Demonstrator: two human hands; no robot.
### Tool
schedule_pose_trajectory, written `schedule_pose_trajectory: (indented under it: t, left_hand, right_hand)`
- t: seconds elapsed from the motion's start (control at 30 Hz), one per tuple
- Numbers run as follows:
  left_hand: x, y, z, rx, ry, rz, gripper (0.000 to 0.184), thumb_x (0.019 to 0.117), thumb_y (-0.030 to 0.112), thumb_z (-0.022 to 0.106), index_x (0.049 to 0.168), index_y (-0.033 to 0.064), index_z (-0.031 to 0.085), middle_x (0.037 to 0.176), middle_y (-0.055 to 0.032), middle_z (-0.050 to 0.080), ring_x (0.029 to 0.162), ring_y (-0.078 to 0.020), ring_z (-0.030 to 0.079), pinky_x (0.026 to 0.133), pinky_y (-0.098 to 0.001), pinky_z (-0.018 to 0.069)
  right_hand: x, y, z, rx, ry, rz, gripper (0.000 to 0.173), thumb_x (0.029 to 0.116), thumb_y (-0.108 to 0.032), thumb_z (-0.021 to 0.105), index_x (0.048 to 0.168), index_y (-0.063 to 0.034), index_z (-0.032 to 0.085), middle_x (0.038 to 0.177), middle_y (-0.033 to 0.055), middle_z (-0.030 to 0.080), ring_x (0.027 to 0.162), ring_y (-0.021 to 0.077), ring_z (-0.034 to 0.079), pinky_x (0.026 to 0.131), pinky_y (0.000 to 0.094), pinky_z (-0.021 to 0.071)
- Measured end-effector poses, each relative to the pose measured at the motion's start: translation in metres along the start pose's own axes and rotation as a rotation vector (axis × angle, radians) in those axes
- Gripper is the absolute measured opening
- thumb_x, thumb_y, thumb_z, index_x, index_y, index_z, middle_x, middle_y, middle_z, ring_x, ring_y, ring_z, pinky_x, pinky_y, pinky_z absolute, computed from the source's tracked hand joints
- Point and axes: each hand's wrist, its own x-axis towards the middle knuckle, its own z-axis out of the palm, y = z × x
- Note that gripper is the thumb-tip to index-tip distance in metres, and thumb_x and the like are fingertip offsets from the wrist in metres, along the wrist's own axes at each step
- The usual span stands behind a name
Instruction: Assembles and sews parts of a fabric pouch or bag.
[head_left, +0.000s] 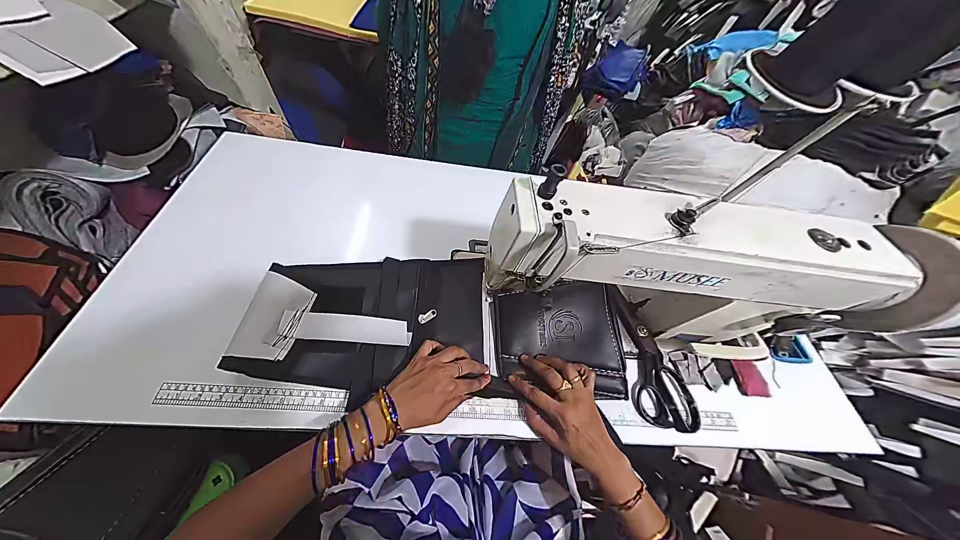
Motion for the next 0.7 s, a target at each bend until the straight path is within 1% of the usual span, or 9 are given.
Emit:
schedule_pose_trajectory:
  t: [0.1, 0.23, 0.33, 0.4, 0.5, 0.6, 0.63, 0.7]
  left_hand:
    - [0.009, -0.009, -0.003, -0.028, -0.005, -0.013, 0.033, 0.1013, 0.023, 0.053, 0.124, 0.0184, 0.076, 0.133, -0.0032, 0.07, 0.122, -0.0301, 0.064, 0.093, -0.057, 0.0462]
    - [0.022, -0.021, -0.009, -0.056, -0.053, -0.035, 0.034, 0.1026, 0.022, 0.051, 0.128, 0.0171, 0.074, 0.135, -0.0054, 0.068, 0.127, -0.0326, 0.061, 0.095, -0.0592, 0.0439]
    - [0.03, -0.031, -0.013, -0.07, -0.082, -0.048, 0.036, 0.1037, 0.023, 0.049, 0.131, 0.0169, 0.072, 0.138, -0.0058, 0.067, 0.129, -0.0327, 0.059, 0.097, -0.0589, 0.0422]
    - [0.035, -0.041, -0.014, -0.075, -0.075, -0.042, 0.037, 0.1033, 0.023, 0.048, 0.13, 0.0172, 0.072, 0.138, -0.0053, 0.067, 0.129, -0.0322, 0.059, 0.097, -0.0585, 0.0425]
    - [0.041, -0.055, -0.014, -0.086, -0.077, -0.035, 0.037, 0.1029, 0.023, 0.048, 0.13, 0.017, 0.072, 0.137, -0.0068, 0.067, 0.129, -0.0328, 0.06, 0.097, -0.0586, 0.0432]
    - [0.048, -0.063, -0.017, -0.099, -0.104, -0.065, 0.038, 0.1038, 0.024, 0.047, 0.133, 0.0158, 0.071, 0.14, -0.0066, 0.065, 0.133, -0.0318, 0.057, 0.099, -0.0584, 0.0409]
    - [0.051, -0.065, -0.016, -0.094, -0.098, -0.076, 0.038, 0.1043, 0.025, 0.047, 0.133, 0.016, 0.071, 0.14, -0.0061, 0.065, 0.133, -0.031, 0.056, 0.1, -0.0581, 0.0406]
    - [0.055, -0.069, -0.016, -0.086, -0.101, -0.094, 0.038, 0.1047, 0.025, 0.046, 0.132, 0.0166, 0.071, 0.14, -0.0054, 0.066, 0.133, -0.0294, 0.056, 0.101, -0.0569, 0.0398]
  right_hand:
    - [0.011, 0.012, 0.0, 0.044, -0.015, -0.003, 0.038, 0.1013, -0.037, 0.043, 0.12, -0.0295, 0.074, 0.132, 0.0107, 0.068, 0.123, 0.0343, 0.058, 0.095, 0.0554, 0.0354]
    - [0.026, 0.026, 0.002, 0.064, -0.034, -0.008, 0.038, 0.1002, -0.034, 0.044, 0.12, -0.0287, 0.076, 0.132, 0.0122, 0.068, 0.124, 0.0356, 0.059, 0.095, 0.0581, 0.0365]
    - [0.035, 0.039, 0.007, 0.064, -0.031, -0.043, 0.037, 0.0998, -0.032, 0.045, 0.121, -0.0305, 0.075, 0.132, 0.013, 0.068, 0.124, 0.0364, 0.059, 0.095, 0.0582, 0.0368]
    - [0.041, 0.046, 0.009, 0.062, -0.041, -0.058, 0.037, 0.0994, -0.031, 0.046, 0.121, -0.0325, 0.075, 0.132, 0.0136, 0.068, 0.124, 0.0367, 0.059, 0.094, 0.0581, 0.0368]
    - [0.051, 0.052, 0.012, 0.058, -0.067, -0.063, 0.038, 0.0993, -0.029, 0.045, 0.121, -0.0327, 0.076, 0.134, 0.0146, 0.067, 0.124, 0.038, 0.058, 0.095, 0.0593, 0.0363]
    - [0.06, 0.059, 0.015, 0.045, -0.091, -0.054, 0.04, 0.0986, -0.027, 0.043, 0.12, -0.0312, 0.077, 0.131, 0.0151, 0.068, 0.122, 0.0399, 0.06, 0.095, 0.0626, 0.0364]
    - [0.062, 0.061, 0.015, 0.057, -0.1, -0.05, 0.04, 0.0977, -0.025, 0.044, 0.121, -0.0292, 0.077, 0.131, 0.0163, 0.068, 0.123, 0.0414, 0.06, 0.097, 0.0645, 0.0368]
    - [0.063, 0.062, 0.009, 0.108, -0.123, -0.016, 0.04, 0.0956, -0.02, 0.048, 0.124, -0.0236, 0.076, 0.135, 0.0187, 0.066, 0.13, 0.0447, 0.057, 0.105, 0.0692, 0.0347]
